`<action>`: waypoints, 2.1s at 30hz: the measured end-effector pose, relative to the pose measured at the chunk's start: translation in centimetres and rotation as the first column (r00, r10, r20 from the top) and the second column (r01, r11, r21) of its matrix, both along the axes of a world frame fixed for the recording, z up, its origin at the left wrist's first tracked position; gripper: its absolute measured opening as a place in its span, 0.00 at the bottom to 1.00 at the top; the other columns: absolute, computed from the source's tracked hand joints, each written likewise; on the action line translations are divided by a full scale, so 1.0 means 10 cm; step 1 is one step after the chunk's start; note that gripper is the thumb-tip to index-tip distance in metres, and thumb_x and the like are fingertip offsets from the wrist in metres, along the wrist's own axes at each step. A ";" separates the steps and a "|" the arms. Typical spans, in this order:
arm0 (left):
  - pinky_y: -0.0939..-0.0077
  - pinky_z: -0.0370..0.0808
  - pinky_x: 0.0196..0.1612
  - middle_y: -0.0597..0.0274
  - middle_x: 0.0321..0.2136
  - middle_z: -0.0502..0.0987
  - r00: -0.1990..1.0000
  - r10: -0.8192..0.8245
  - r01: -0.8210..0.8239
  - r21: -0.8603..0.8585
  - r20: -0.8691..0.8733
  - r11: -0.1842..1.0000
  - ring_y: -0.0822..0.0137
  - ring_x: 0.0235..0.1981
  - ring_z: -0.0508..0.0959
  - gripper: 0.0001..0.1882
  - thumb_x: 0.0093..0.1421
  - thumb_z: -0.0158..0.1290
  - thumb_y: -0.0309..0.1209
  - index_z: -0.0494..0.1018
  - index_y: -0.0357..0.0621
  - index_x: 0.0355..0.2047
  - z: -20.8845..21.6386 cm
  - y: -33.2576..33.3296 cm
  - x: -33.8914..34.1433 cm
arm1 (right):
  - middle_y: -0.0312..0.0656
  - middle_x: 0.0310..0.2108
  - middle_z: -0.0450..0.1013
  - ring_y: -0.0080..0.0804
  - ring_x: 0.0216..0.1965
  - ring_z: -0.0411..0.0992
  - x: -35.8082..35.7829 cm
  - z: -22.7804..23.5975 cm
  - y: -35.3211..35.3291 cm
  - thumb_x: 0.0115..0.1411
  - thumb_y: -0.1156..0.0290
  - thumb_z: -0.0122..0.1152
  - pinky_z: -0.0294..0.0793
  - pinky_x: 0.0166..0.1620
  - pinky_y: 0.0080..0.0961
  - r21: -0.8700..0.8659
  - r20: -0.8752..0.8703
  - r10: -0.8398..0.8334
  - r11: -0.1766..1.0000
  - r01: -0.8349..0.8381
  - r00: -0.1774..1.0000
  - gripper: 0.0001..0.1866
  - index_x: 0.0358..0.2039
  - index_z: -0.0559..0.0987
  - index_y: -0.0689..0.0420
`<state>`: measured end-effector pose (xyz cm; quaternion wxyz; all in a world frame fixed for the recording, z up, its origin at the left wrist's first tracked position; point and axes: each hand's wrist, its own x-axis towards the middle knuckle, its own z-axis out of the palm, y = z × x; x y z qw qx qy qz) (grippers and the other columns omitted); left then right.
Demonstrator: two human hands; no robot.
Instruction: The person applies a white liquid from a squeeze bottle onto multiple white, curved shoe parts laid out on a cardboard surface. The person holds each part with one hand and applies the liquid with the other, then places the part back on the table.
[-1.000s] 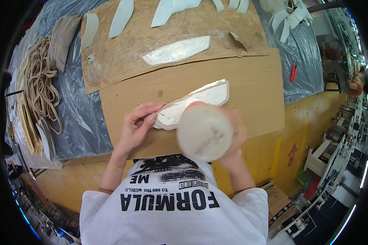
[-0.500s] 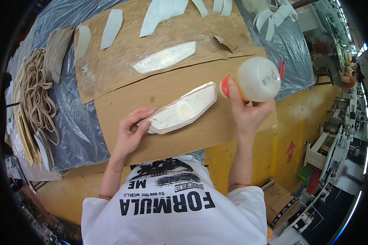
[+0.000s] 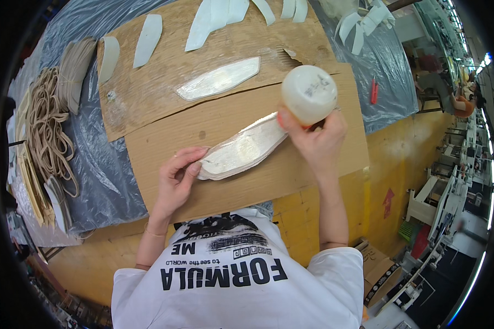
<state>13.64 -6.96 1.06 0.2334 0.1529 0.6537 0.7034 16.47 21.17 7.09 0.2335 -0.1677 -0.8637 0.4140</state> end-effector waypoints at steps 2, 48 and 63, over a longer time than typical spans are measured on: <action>0.76 0.72 0.52 0.53 0.50 0.77 0.999 0.003 -0.006 0.052 0.052 0.999 0.64 0.50 0.76 0.13 0.64 0.51 0.20 0.78 0.36 0.48 0.00 0.00 -0.01 | 0.43 0.37 0.80 0.26 0.34 0.78 -0.07 0.02 0.13 0.49 0.65 0.77 0.76 0.34 0.24 0.021 -0.026 -0.126 0.992 0.126 0.992 0.22 0.39 0.80 0.65; 0.73 0.69 0.58 0.53 0.51 0.74 0.993 0.058 -0.072 0.143 0.103 0.987 0.64 0.54 0.74 0.14 0.61 0.54 0.19 0.75 0.34 0.48 -0.13 -0.11 0.12 | 0.40 0.27 0.77 0.26 0.23 0.74 -0.02 0.19 -0.75 0.42 0.65 0.80 0.72 0.25 0.23 0.113 0.035 0.039 0.993 -0.042 0.999 0.23 0.36 0.80 0.62; 0.74 0.71 0.55 0.53 0.52 0.73 0.997 0.013 -0.031 0.245 0.076 0.969 0.66 0.54 0.73 0.14 0.59 0.54 0.17 0.78 0.34 0.46 -0.12 -0.19 0.07 | 0.41 0.31 0.67 0.36 0.25 0.74 0.15 0.07 -1.25 0.39 0.65 0.78 0.75 0.25 0.29 0.343 0.069 0.511 0.794 -0.502 0.856 0.36 0.50 0.75 0.59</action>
